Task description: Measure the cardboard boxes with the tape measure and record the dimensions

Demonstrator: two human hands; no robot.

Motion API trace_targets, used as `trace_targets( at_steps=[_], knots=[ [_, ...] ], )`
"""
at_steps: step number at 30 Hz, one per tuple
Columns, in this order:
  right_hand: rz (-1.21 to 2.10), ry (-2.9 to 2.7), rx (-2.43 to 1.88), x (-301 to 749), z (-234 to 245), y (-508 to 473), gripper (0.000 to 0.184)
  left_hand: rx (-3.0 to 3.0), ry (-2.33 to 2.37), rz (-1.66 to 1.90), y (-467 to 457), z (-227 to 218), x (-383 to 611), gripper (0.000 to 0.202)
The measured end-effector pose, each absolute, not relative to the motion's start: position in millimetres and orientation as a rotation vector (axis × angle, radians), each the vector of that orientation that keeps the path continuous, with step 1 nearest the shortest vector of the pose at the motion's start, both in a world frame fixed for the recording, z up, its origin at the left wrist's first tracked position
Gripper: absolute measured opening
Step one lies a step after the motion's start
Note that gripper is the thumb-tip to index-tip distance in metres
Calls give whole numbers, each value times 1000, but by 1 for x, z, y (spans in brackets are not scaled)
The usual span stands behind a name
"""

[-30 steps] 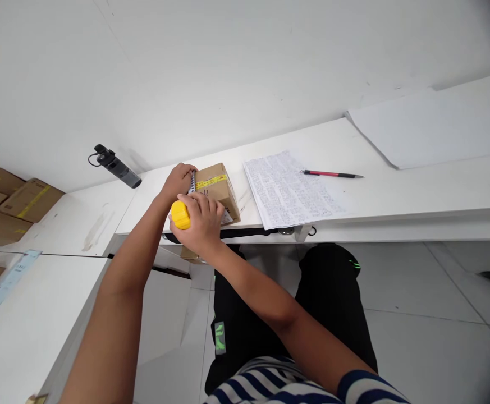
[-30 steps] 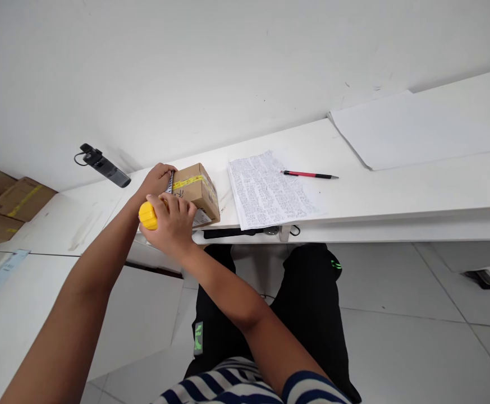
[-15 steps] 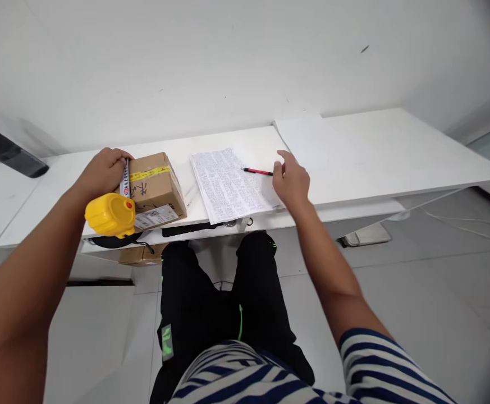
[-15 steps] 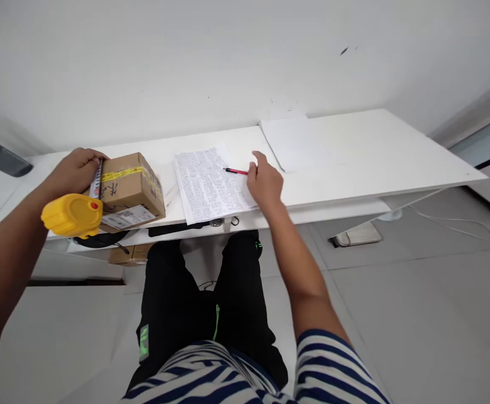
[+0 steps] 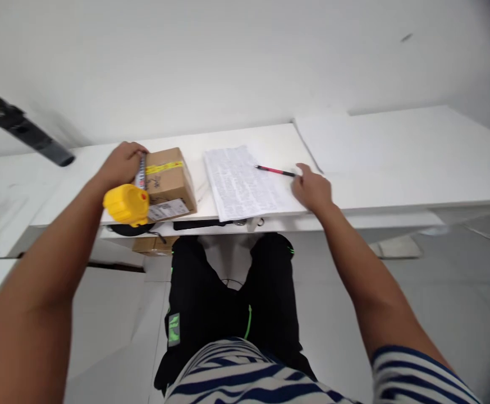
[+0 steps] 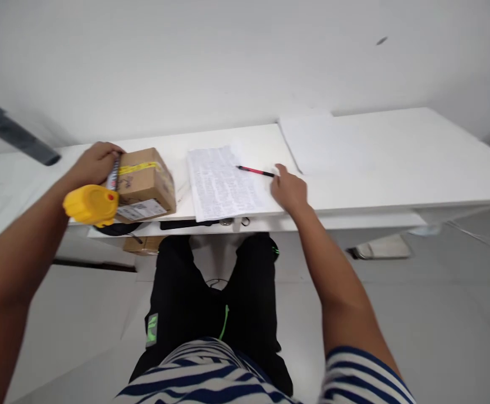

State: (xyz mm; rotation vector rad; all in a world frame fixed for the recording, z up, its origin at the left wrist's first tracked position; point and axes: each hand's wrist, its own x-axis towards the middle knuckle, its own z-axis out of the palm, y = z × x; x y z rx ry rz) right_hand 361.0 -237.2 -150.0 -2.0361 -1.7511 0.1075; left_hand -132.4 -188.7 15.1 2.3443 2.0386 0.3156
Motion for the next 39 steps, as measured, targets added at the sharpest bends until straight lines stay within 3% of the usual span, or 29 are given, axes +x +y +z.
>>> trace_targets(
  at_steps=[4, 7, 9, 13, 15, 18, 23, 28, 32, 39],
  knots=[
    [-50, -1759, -1515, 318, -156, -252, 70, 2328, 2009, 394, -193, 8, -135, 42],
    [3, -1877, -1059, 228, -137, -290, 64, 2341, 1989, 435, -193, 4, -139, 38],
    [27, -1921, -854, 157, -116, -318, 74, 2353, 1980, 463, -194, 2, -141, 37],
    [104, -1894, -866, 47, -81, -340, 87, 2332, 1977, 488, -195, 0, -145, 37],
    [136, -1887, -883, 22, -76, -337, 83, 2314, 1971, 477, -195, 0, -145, 37],
    [92, -1835, -808, 16, -83, -328, 72, 2308, 1952, 482, -197, 1, -145, 36],
    [134, -1647, -799, 35, -85, -312, 70, 2189, 1948, 556, -204, 2, -141, 44],
    [395, -1603, -907, 50, -71, -303, 60, 2109, 1956, 499, -207, 1, -142, 42],
    [659, -1327, -909, 65, -70, -291, 66, 2105, 1947, 573, -208, 0, -143, 45],
    [1203, -960, -622, 104, -68, -221, 63, 1947, 2019, 822, -216, 1, -140, 44]
  ],
)
